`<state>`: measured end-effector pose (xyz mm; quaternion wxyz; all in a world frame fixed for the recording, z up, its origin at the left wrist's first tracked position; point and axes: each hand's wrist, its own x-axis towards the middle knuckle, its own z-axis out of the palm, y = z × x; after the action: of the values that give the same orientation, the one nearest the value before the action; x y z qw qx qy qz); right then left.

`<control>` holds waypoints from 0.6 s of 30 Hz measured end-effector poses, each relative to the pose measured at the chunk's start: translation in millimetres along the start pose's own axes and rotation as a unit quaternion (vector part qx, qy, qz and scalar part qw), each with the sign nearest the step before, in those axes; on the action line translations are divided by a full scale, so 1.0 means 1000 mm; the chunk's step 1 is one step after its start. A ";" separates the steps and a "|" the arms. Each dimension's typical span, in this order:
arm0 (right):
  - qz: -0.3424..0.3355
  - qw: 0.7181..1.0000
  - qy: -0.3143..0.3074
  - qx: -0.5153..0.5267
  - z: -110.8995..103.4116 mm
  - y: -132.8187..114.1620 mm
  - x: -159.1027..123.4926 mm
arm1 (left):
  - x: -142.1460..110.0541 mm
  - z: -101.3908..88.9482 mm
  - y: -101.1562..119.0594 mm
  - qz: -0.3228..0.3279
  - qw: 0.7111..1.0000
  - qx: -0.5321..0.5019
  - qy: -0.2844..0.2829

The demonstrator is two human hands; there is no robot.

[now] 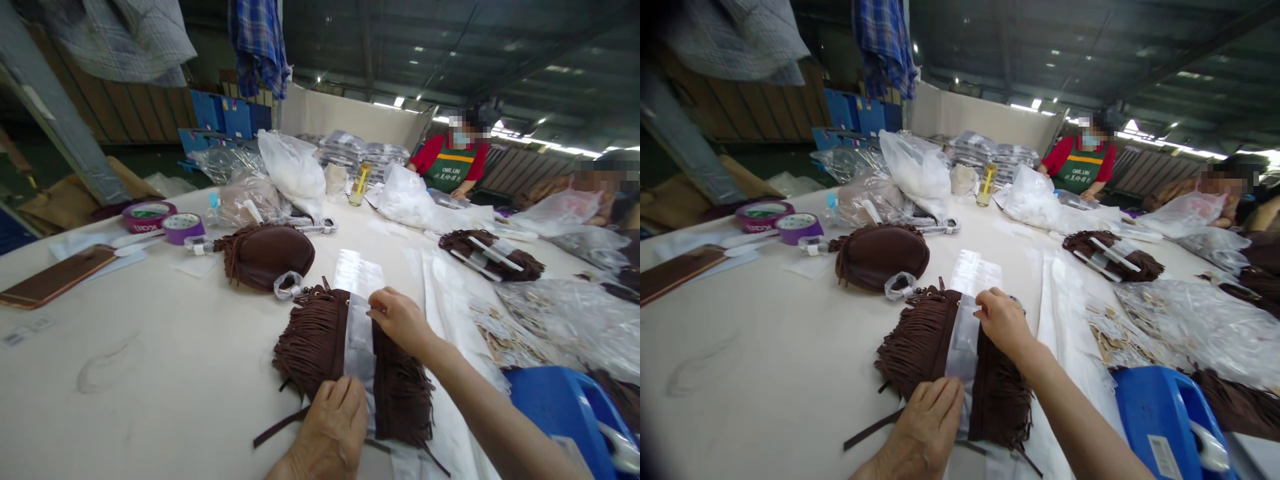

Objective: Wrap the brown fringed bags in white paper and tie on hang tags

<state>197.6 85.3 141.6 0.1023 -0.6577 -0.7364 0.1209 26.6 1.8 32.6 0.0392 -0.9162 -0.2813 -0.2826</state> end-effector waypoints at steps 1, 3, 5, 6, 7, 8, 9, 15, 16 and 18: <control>-0.013 0.999 0.040 -0.005 0.004 -0.006 -0.017 | 0.001 0.000 0.000 -0.008 1.000 -0.004 0.009; -0.137 0.983 0.118 -0.017 0.023 -0.016 -0.051 | 0.003 0.000 0.001 -0.023 0.998 -0.013 0.050; -0.211 0.960 0.180 -0.045 0.050 -0.020 -0.079 | 0.005 0.002 0.002 -0.034 0.993 -0.023 0.112; -0.235 0.950 0.193 -0.063 0.063 -0.020 -0.088 | 0.005 0.002 0.003 -0.037 0.989 -0.028 0.140; -0.239 0.947 0.205 -0.065 0.074 -0.019 -0.094 | 0.005 0.003 0.003 -0.040 0.986 -0.033 0.159; -0.234 0.948 0.209 -0.061 0.082 -0.018 -0.098 | 0.005 0.003 0.004 -0.045 0.984 -0.037 0.169; -0.226 0.952 0.200 -0.047 0.085 -0.017 -0.100 | 0.005 0.003 0.004 -0.050 0.983 -0.040 0.170; -0.211 0.973 0.085 -0.028 0.060 -0.012 -0.118 | 0.006 -0.004 0.001 -0.050 0.992 -0.051 0.109; -0.212 0.968 0.117 -0.060 0.062 -0.009 -0.123 | 0.005 -0.006 0.001 -0.051 0.993 -0.055 0.094; -0.222 0.942 0.214 -0.130 0.076 -0.001 -0.131 | 0.003 -0.012 0.001 -0.052 0.995 -0.061 0.058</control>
<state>187.9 -48.2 71.2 0.1952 -0.4956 -0.8338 -0.1450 23.7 -0.5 44.1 -0.0152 -0.8830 -0.3082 -0.3538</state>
